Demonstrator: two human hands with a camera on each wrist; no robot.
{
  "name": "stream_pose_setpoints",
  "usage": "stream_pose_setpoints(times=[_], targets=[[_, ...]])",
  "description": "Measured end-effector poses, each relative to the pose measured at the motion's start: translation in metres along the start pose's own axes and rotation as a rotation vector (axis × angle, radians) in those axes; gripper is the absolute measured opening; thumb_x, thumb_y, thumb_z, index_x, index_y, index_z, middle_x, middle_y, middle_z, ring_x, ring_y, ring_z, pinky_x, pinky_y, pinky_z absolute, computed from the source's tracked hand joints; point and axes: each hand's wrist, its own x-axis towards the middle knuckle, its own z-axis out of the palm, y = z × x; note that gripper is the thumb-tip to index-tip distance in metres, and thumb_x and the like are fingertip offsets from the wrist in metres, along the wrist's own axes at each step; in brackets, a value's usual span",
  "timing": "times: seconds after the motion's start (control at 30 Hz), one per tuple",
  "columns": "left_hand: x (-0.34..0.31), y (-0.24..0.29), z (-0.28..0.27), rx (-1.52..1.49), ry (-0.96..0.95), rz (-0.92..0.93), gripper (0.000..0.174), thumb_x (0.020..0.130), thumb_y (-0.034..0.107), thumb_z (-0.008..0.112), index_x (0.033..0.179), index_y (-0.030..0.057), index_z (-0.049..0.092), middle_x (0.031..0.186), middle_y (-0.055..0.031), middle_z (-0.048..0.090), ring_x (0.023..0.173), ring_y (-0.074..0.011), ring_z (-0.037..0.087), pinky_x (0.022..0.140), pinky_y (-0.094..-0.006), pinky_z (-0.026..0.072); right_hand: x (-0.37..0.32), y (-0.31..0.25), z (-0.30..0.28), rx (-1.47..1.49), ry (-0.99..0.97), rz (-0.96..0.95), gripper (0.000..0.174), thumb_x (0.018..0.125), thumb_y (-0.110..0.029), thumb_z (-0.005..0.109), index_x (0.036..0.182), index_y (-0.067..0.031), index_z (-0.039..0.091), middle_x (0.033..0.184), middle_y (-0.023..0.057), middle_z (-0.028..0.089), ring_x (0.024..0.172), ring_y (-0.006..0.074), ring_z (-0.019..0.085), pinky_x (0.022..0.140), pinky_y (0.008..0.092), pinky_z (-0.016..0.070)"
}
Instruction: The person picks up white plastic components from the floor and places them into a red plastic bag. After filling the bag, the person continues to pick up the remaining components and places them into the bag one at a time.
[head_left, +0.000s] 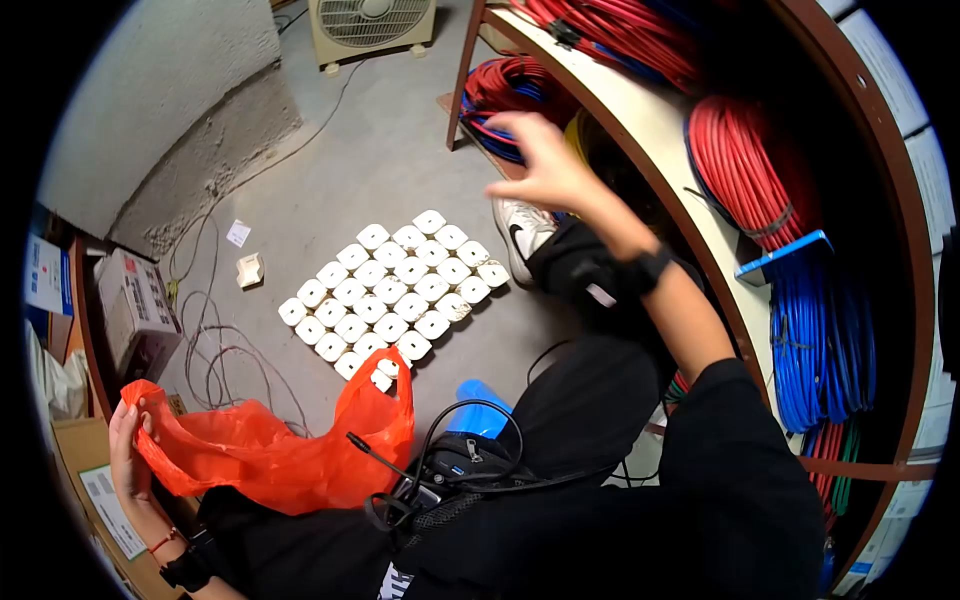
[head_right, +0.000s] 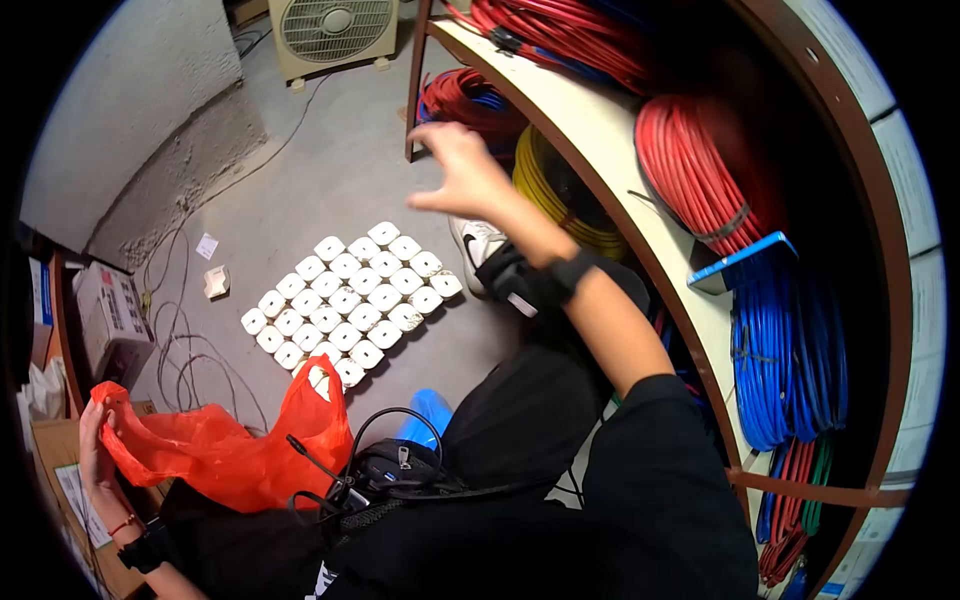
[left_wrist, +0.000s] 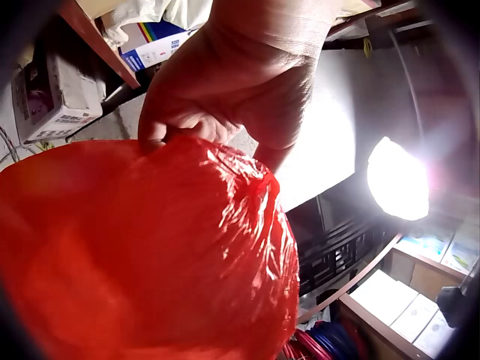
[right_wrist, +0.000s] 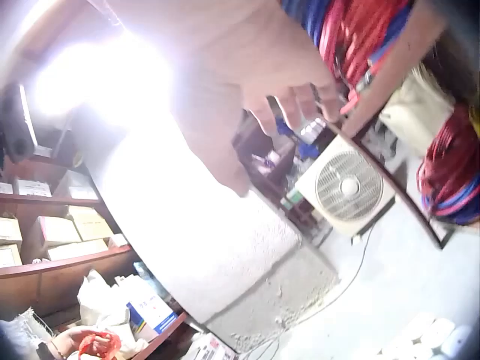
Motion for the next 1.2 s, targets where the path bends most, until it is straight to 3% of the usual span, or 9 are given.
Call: stream_pose_setpoints(times=[0.07,0.17,0.2,0.37,0.53,0.63,0.9,1.1,1.2], targets=[[-0.017,-0.004,0.012,0.012,0.0,-0.005,0.025,0.088,0.021,0.051,0.103,0.0014,0.05,0.064,0.0018,0.046,0.054,-0.0041,0.043,0.051,-0.0161,0.0354,-0.003,-0.003,0.015,-0.116,-0.261,0.11,0.071,0.055,-0.031,0.078,0.113,-0.0029,0.049,0.109,0.0182,0.051,0.104,0.0324,0.048,0.09,0.0388,0.0395],[-0.01,-0.002,-0.005,0.041,0.139,0.042,0.026,0.088,0.024,0.051,0.101,0.0013,0.05,0.062,0.0017,0.044,0.05,-0.0042,0.04,0.048,-0.0155,0.0338,-0.002,0.052,0.151,-0.136,-0.795,0.364,0.077,0.046,-0.033,0.082,0.11,-0.0016,0.053,0.105,0.0211,0.056,0.1,0.035,0.052,0.085,0.0391,0.0437],[-0.011,-0.01,-0.001,0.007,0.125,0.054,0.028,0.088,0.025,0.052,0.102,0.0009,0.049,0.062,0.0016,0.044,0.05,-0.0042,0.04,0.047,-0.0153,0.0335,-0.027,0.06,0.166,-0.121,-0.831,0.482,0.05,0.049,-0.021,0.08,0.09,0.0011,0.061,0.094,0.0199,0.062,0.091,0.032,0.059,0.076,0.0399,0.0489],[-0.018,-0.015,-0.008,-0.079,0.143,0.119,0.038,0.086,0.03,0.054,0.105,-0.0013,0.047,0.061,0.0012,0.043,0.047,-0.0044,0.038,0.044,-0.0148,0.0325,-0.105,0.044,0.22,-0.127,-0.441,0.53,0.073,0.048,-0.016,0.078,0.111,-0.005,0.043,0.104,0.0182,0.053,0.099,0.035,0.051,0.08,0.0405,0.046],[-0.016,-0.018,0.004,-0.09,0.253,0.089,0.046,0.084,0.031,0.056,0.111,-0.005,0.045,0.062,0.0003,0.044,0.048,-0.0046,0.04,0.044,-0.0149,0.0348,-0.114,0.058,0.221,-0.017,-0.235,0.577,0.045,0.058,-0.018,0.072,0.094,-0.0019,0.049,0.089,0.0208,0.057,0.088,0.0384,0.054,0.074,0.0452,0.0449],[-0.014,-0.008,-0.002,-0.045,0.045,0.048,0.046,0.082,0.033,0.057,0.107,-0.004,0.046,0.064,-0.0007,0.046,0.049,-0.0043,0.041,0.043,-0.0149,0.0356,-0.112,0.061,0.22,-0.086,-0.273,0.489,0.042,0.057,-0.021,0.072,0.089,-0.0022,0.053,0.09,0.0186,0.057,0.087,0.0369,0.054,0.074,0.0441,0.0449],[-0.025,0.017,0.011,0.035,-0.043,0.01,0.05,0.078,0.034,0.061,0.107,-0.0047,0.049,0.067,-0.0026,0.05,0.052,-0.0074,0.044,0.048,-0.0202,0.0392,-0.113,0.062,0.21,-0.173,-0.401,0.522,0.05,0.047,-0.033,0.077,0.078,-0.0015,0.054,0.078,0.0183,0.059,0.075,0.0347,0.058,0.067,0.042,0.0474],[-0.039,0.026,0.013,0.02,-0.109,0.044,0.054,0.076,0.034,0.065,0.108,-0.0062,0.049,0.077,-0.0031,0.054,0.055,-0.0074,0.045,0.05,-0.0205,0.0379,-0.041,0.044,0.118,-0.192,-0.34,0.382,0.05,0.048,-0.037,0.076,0.076,0.0012,0.06,0.074,0.0201,0.061,0.07,0.0345,0.06,0.066,0.04,0.049],[-0.047,0.029,0.015,-0.009,-0.148,0.048,0.052,0.076,0.033,0.064,0.108,-0.006,0.049,0.075,-0.0035,0.054,0.055,-0.0069,0.046,0.05,-0.0191,0.0384,0.022,-0.009,0.07,0.027,-0.107,0.207,0.052,0.047,-0.033,0.076,0.081,0.0029,0.058,0.078,0.0197,0.061,0.073,0.0308,0.06,0.068,0.0356,0.0488]])
